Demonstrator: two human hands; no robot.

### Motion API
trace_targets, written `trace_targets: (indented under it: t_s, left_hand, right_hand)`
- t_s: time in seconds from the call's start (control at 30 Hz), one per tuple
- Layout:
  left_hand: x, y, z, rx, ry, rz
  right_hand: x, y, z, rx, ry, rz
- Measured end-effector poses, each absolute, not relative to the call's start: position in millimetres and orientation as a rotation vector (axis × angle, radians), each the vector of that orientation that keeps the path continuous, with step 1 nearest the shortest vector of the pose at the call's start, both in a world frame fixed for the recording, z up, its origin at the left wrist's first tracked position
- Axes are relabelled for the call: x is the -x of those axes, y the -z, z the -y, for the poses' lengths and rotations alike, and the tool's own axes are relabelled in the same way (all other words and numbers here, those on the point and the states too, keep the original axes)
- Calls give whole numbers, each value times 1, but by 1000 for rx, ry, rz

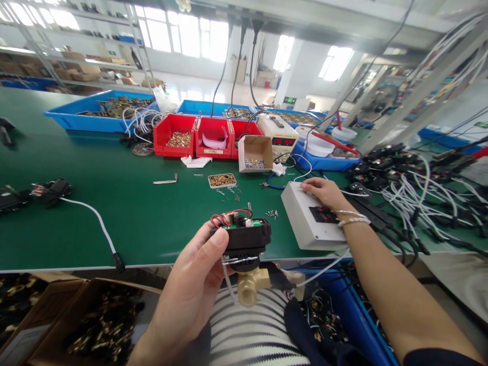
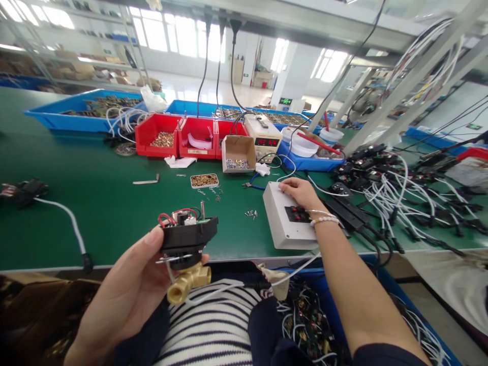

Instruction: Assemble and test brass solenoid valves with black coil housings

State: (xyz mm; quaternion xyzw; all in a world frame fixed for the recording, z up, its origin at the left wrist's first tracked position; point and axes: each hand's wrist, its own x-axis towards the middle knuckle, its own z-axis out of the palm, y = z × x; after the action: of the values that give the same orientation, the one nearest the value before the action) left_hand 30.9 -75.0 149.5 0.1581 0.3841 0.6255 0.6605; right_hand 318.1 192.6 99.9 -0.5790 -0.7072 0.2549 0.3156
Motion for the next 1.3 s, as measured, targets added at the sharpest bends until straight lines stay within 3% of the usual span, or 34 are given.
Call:
trace_targets:
  t_s: [0.7, 1.0, 1.07, 1.2, 1.3]
  left_hand:
    - [-21, -137, 72, -284, -1256, -607]
    - [-21, -141, 71, -295, -1270, -609]
    - [-23, -141, 71, -298, -1304, -639]
    - [-30, -141, 70, -339, -1413, -696]
    - [-34, -139, 69, -394, -1451, -715]
  right_hand:
    - [-315, -99, -188, 1443, -686, 1806]
    - [-313, -129, -143, 1202, -465, 1588]
    - [-307, -134, -100, 1152, -564, 1680]
    - [-290, -95, -14, 1040, -1235, 2383]
    - [-284, -38, 16, 1088, -1213, 2598]
